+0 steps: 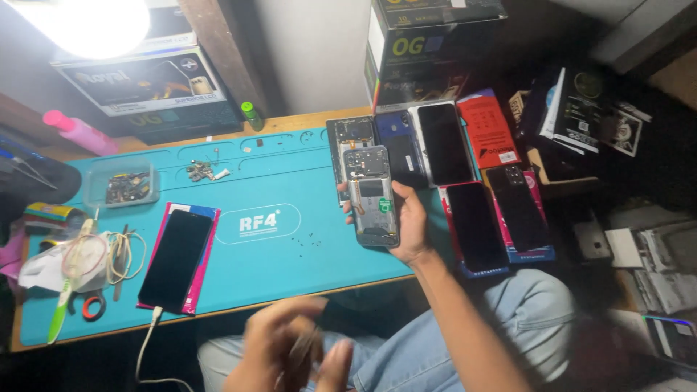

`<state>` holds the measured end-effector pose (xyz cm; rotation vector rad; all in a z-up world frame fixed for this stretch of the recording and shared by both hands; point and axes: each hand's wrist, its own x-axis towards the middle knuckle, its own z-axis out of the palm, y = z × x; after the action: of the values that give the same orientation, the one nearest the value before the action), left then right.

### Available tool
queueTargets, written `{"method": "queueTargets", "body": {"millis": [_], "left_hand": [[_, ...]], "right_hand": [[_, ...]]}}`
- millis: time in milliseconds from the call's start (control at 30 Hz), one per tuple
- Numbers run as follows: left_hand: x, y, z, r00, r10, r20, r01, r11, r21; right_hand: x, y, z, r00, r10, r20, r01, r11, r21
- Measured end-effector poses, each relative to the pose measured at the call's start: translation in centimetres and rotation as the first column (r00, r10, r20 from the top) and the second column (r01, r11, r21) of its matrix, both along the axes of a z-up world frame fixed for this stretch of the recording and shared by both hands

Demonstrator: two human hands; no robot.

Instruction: A person is disassembling a mobile phone at a workbench, focusing on the battery and internal chassis components.

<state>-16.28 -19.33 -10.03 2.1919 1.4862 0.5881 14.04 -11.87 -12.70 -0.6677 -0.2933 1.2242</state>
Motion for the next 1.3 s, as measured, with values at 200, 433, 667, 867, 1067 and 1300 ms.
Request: {"method": "queueTargets", "body": {"millis": [200,433,667,867,1067,1300], "left_hand": [[10.5,9.4,7.0,0.801,-0.370,0.471,0.428,0.904,-0.017],[16.6,13.4,7.8,0.827,-0.327,0.457,0.269,0.944,0.190],[18.2,14.8,7.7,0.834,-0.292,0.469,0.273,0.956,0.110],[17.8,15.2,7.4,0.842,-0.335,0.422,0.305,0.942,0.140],[17.5,16.1,9.2,0.840,-0.538,0.074,0.497,0.817,0.294],[18.4,16.2,12.8,0.808,-0.573,-0.136,0.578,0.816,-0.008]], "right_hand": [[0.2,-0.2,0.2,0.999,0.033,0.040,-0.031,0.998,-0.049],[0.1,-0.6,-0.7,0.997,-0.075,-0.028,0.066,0.969,-0.238],[0.0,-0.3,1.0,0.993,-0.110,-0.035,0.092,0.940,-0.328],[-1.0,-0.4,2.5,0.990,-0.131,-0.049,0.104,0.925,-0.365],[-0.4,-1.8,0.5,0.992,-0.126,0.016,0.124,0.931,-0.343],[0.0,-1.5,-2.6,0.978,-0.168,0.127,0.193,0.955,-0.226]]}}
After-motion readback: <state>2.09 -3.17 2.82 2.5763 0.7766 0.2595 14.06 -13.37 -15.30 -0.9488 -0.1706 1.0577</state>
